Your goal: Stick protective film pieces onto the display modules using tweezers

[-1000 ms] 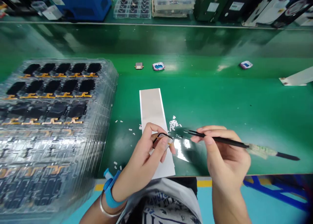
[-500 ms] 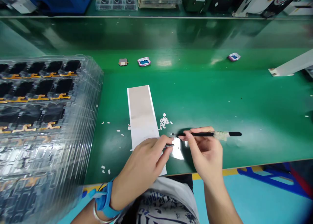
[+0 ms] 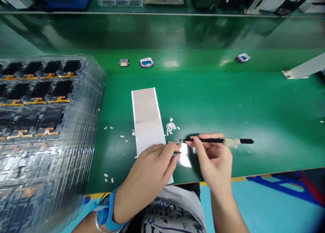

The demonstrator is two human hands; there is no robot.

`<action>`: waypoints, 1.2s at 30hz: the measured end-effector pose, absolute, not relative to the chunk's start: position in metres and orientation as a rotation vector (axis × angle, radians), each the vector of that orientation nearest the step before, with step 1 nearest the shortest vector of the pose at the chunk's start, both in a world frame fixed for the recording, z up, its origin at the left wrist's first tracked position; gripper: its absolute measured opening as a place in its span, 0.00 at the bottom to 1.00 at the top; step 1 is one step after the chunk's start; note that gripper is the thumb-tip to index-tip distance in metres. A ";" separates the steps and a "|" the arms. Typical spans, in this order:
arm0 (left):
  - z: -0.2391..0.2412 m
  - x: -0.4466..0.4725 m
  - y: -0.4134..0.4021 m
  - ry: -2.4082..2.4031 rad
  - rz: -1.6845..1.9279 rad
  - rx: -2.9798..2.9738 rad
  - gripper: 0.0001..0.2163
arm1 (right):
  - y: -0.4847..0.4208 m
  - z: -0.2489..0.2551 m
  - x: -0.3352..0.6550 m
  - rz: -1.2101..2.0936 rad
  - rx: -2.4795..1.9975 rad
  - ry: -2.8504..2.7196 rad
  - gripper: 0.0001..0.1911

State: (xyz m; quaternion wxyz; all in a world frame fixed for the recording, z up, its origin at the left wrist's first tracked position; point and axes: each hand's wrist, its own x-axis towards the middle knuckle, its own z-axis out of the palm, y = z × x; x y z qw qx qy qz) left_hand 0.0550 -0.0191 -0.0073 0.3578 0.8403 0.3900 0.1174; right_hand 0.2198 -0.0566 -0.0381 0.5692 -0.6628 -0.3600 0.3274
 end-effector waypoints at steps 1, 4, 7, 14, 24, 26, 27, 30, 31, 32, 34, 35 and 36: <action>-0.007 0.055 -0.019 1.009 0.301 2.171 0.06 | -0.057 -0.038 0.220 0.769 -1.554 -0.850 0.08; -0.008 0.054 -0.019 1.022 0.295 2.169 0.05 | -0.057 -0.038 0.219 0.761 -1.555 -0.850 0.07; -0.008 0.054 -0.018 1.012 0.290 2.167 0.05 | -0.057 -0.038 0.219 0.755 -1.568 -0.847 0.07; -0.008 0.055 -0.020 1.025 0.304 2.183 0.05 | -0.056 -0.038 0.219 0.769 -1.547 -0.838 0.06; -0.009 0.054 -0.017 1.149 0.498 1.919 0.03 | -0.061 -0.035 0.225 0.716 -1.389 -0.736 0.07; -0.008 0.052 -0.014 1.171 0.623 1.757 0.02 | -0.062 -0.030 0.226 0.691 -1.298 -0.727 0.07; -0.007 0.051 -0.013 1.163 0.676 1.700 0.01 | -0.062 -0.025 0.225 0.681 -1.255 -0.729 0.06; -0.003 0.048 -0.010 1.094 0.746 1.653 0.01 | -0.061 -0.008 0.215 0.650 -1.134 -0.783 0.07; -0.003 0.047 -0.009 1.070 0.750 1.655 0.03 | -0.061 -0.003 0.210 0.635 -1.097 -0.813 0.08; -0.002 0.047 -0.010 1.045 0.751 1.659 0.04 | -0.060 0.002 0.204 0.619 -1.066 -0.847 0.09; -0.002 0.047 -0.011 1.007 0.772 1.675 0.07 | -0.058 0.008 0.194 0.589 -1.029 -0.918 0.10; -0.003 0.048 -0.012 0.999 0.790 1.688 0.08 | -0.056 0.010 0.190 0.582 -1.020 -0.952 0.11; -0.004 0.048 -0.013 1.000 0.809 1.701 0.10 | -0.055 0.010 0.187 0.584 -1.011 -0.981 0.11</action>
